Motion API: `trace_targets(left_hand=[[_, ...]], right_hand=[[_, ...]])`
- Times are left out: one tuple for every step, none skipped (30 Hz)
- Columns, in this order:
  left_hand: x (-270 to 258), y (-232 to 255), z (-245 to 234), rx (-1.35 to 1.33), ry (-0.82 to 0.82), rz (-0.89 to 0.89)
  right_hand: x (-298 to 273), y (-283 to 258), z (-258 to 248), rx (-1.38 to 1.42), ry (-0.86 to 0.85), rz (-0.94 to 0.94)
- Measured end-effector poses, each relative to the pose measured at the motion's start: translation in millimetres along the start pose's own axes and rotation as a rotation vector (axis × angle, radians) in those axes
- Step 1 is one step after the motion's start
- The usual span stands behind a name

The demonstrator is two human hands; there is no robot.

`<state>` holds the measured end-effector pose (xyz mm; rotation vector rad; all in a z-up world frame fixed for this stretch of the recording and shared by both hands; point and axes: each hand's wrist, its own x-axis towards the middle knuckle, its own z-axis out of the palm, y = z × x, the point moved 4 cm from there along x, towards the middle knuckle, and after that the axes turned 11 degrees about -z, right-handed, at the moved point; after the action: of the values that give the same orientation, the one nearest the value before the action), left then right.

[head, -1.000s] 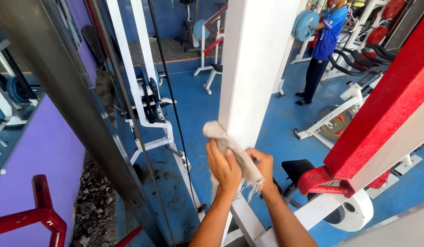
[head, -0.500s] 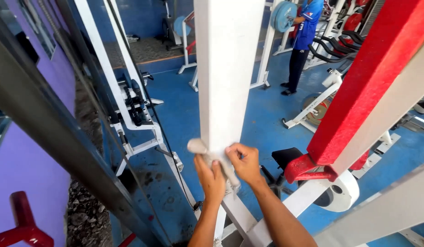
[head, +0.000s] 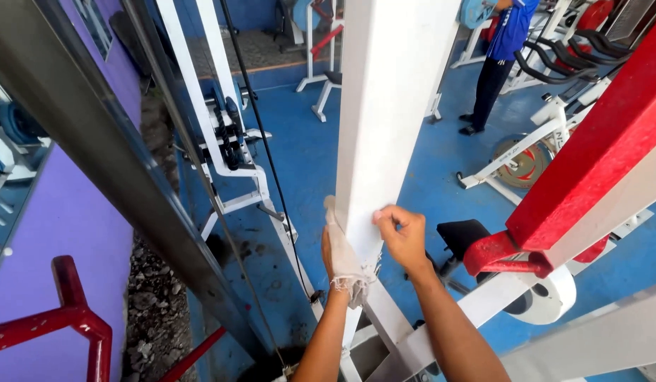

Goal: Wiping down various gym machines and frames using a cleaning cloth.

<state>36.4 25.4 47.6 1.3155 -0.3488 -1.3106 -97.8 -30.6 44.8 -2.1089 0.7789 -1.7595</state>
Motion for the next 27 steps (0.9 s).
trace_targets(left_hand=[[-11.2,14.1,2.7,0.005,-0.003,0.089],[18.7,-5.2,8.4,0.008,-0.004,0.086],[40.6,-9.7,13.4,0.112,0.062,0.514],[55.9,-20.4,20.8,0.215,0.128,0.940],[44.3,-9.6,25.5,0.216,0.124,0.935],[28.9,0.3,28.0,0.211,0.184,1.003],[13.6,9.9,30.7,0.207,0.244,1.072],[24.8,0.1,26.1,0.212,0.241,1.059],[34.9,-10.1,20.9,0.184,0.233,1.059],[44.7,-19.2,13.1,0.160,0.226,1.063],[-5.0,16.3,13.3,0.170,0.226,1.055],[-39.6,38.4,7.3,0.048,0.117,0.516],[-86.9,51.2,0.6,-0.074,0.009,-0.024],[-55.3,32.6,-3.1,-0.074,0.014,-0.022],[-23.5,13.7,-5.3,-0.123,-0.037,-0.046],[9.5,-3.8,-6.0,-0.174,-0.088,-0.069],[-13.6,7.0,-3.6,-0.177,-0.086,-0.064],[-37.8,19.7,-2.6,-0.118,-0.061,-0.002],[-62.4,32.2,-1.5,-0.059,-0.036,0.060],[-25.1,6.4,3.1,-0.064,-0.035,0.066],[7.2,-6.3,8.0,0.054,-0.001,0.416],[35.3,-23.0,14.3,0.175,0.033,0.759],[24.5,-16.6,18.4,0.172,0.034,0.758],[9.3,-8.8,23.8,0.239,0.095,0.876],[-6.2,-1.7,29.5,0.307,0.158,0.994],[6.2,-9.0,28.0,0.301,0.158,0.990],[17.1,-16.0,26.3,0.310,0.186,1.027]], right_hand=[[1.5,-0.1,-0.3,0.007,0.002,-0.001],[1.6,-0.2,0.0,0.005,0.004,0.002],[1.8,-0.4,0.5,0.003,0.004,-0.007],[0.9,-1.3,-0.4,-0.001,0.003,-0.013],[8.3,-23.7,-1.2,-0.006,0.004,-0.008],[14.2,-50.4,-1.6,-0.047,-0.026,-0.110],[19.9,-76.9,-1.7,-0.088,-0.056,-0.212],[12.1,-52.0,-1.2,-0.092,-0.060,-0.200],[3.1,-23.5,-2.1,-0.047,-0.039,-0.084],[-7.5,4.0,-0.6,0.003,-0.012,0.031],[-7.7,0.5,-0.5,0.005,-0.011,0.043],[-7.7,-3.6,1.2,0.010,-0.010,0.039],[-7.6,-8.4,3.4,0.015,-0.009,0.036],[-9.4,-6.8,4.5,0.020,-0.009,0.036],[-10.8,-5.8,5.3,0.021,0.003,0.030],[-9.8,-3.3,5.7,0.022,0.013,0.021],[-11.0,-3.4,6.4,0.026,0.012,0.018],[-12.7,-4.4,6.6,0.008,0.021,0.015],[-14.5,-5.5,6.9,-0.009,0.030,0.011],[-15.5,-4.6,5.5,-0.007,0.027,0.005],[-16.2,-2.7,5.0,-0.009,0.010,0.016],[-18.7,-1.3,3.9,-0.015,-0.008,0.032],[-15.3,-11.1,3.1,-0.017,-0.011,0.031],[-11.5,-24.8,1.4,-0.008,-0.034,-0.077],[-8.6,-38.6,-0.2,0.000,-0.057,-0.186],[-29.8,-12.3,-5.3,-0.004,-0.062,-0.186],[-51.6,16.5,-8.6,-0.093,-0.134,-0.130]])
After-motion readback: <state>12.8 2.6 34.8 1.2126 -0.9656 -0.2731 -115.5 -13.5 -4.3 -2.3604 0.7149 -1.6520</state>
